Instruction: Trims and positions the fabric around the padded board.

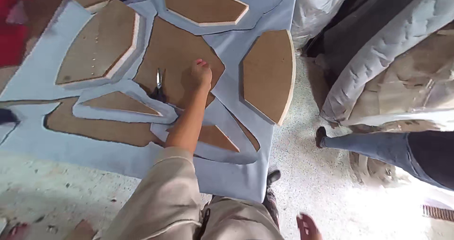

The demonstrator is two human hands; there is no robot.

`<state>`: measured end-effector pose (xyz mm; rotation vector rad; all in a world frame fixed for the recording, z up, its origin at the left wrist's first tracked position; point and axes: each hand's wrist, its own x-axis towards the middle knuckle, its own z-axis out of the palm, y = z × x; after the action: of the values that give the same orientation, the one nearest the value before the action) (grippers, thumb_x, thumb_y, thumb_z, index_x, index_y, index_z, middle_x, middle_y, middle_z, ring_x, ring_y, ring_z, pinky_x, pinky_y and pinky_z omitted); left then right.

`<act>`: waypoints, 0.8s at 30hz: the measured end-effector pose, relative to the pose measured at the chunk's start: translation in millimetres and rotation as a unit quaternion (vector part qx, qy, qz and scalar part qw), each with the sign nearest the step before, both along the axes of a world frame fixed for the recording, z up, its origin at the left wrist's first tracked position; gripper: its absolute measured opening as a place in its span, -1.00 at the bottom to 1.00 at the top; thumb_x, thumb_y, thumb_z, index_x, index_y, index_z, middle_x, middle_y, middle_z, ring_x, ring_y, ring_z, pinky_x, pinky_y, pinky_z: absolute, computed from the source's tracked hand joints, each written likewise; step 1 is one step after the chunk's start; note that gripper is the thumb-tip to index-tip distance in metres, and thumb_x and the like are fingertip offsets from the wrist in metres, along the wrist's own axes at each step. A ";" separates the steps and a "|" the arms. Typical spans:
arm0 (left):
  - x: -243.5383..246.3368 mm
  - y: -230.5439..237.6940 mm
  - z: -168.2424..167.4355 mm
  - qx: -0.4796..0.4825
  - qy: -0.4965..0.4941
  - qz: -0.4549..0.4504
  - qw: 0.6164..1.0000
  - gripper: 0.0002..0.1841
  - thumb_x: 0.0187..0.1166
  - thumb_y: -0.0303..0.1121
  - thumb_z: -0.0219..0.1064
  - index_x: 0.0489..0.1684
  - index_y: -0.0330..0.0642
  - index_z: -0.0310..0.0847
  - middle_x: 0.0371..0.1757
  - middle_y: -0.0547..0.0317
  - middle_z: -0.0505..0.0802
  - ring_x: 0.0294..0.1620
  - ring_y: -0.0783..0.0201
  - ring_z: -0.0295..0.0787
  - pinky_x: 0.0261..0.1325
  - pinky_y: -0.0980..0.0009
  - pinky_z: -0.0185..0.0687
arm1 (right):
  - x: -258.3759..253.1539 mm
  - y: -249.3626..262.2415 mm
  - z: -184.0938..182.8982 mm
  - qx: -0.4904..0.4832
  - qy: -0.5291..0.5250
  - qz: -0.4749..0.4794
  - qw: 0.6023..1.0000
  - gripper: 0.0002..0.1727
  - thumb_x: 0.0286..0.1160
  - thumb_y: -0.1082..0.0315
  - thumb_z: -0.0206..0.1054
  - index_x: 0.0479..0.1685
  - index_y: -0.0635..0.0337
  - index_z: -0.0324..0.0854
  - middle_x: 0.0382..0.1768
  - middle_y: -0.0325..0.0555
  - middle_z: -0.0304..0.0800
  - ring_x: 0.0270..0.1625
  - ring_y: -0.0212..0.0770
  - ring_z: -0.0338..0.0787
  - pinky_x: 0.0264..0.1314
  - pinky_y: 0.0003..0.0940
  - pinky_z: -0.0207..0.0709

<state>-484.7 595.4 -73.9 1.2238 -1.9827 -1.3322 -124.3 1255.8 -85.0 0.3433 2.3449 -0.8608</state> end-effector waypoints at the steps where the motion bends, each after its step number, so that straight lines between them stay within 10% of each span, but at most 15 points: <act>1: 26.2 18.1 8.6 -0.006 0.017 -0.027 0.999 -0.44 0.64 -0.33 0.30 0.61 -0.35 0.33 0.44 -0.13 0.72 0.45 0.15 0.69 0.51 0.19 0.62 | -50.3 -5.2 -16.2 -0.052 0.033 -0.001 0.998 -0.54 0.60 0.14 0.40 0.32 0.28 0.66 -0.01 0.08 0.89 -0.03 -0.05 0.91 0.10 0.03 0.81; 6: 193.8 184.2 59.9 0.064 0.093 -0.112 0.987 -0.63 0.72 -0.33 0.30 0.33 -0.43 0.53 0.10 -0.08 0.88 0.06 0.07 0.90 0.23 0.08 0.86 | -312.1 -86.5 -40.9 -0.373 0.049 -0.011 0.926 -0.32 0.68 0.18 0.33 0.71 0.25 0.21 0.15 0.12 0.83 0.01 -0.02 0.90 -0.01 -0.04 0.85; 10: 295.8 336.8 70.4 0.163 0.038 -0.060 0.984 -0.70 0.73 -0.38 0.27 0.24 -0.43 0.63 0.01 -0.06 0.92 -0.07 0.06 0.94 0.11 0.08 0.91 | -454.6 -181.5 -40.7 -0.450 -0.013 0.031 0.893 -0.02 0.60 0.04 0.43 0.87 0.06 -0.15 0.22 0.18 0.76 -0.01 0.03 0.90 -0.04 -0.03 0.85; 17: 365.7 480.3 51.0 0.215 -0.033 0.029 0.976 -0.79 0.70 -0.40 0.30 0.13 -0.26 0.74 -0.05 0.11 0.96 -0.13 0.19 0.96 0.04 0.17 0.94 | -470.5 -237.8 -26.3 -0.462 -0.040 0.095 0.881 -0.11 0.51 0.37 0.50 0.82 0.16 0.08 0.02 0.22 0.86 -0.12 0.08 0.94 -0.14 0.01 0.89; 24: 350.4 473.9 29.0 0.164 -0.056 -0.011 0.985 -0.75 0.73 -0.28 0.29 0.16 -0.18 0.75 -0.05 0.21 0.95 -0.07 0.35 0.93 0.17 0.26 0.88 | -482.6 -256.0 -27.6 -0.405 -0.004 0.124 0.906 -0.15 0.61 0.35 0.41 0.87 0.12 0.04 0.09 0.23 0.80 -0.09 0.02 0.91 -0.12 -0.04 0.85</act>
<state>-134.3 1069.3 -44.9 1.4541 -1.9077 -1.6844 -606.9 999.8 -112.6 -0.2934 1.7570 -1.5762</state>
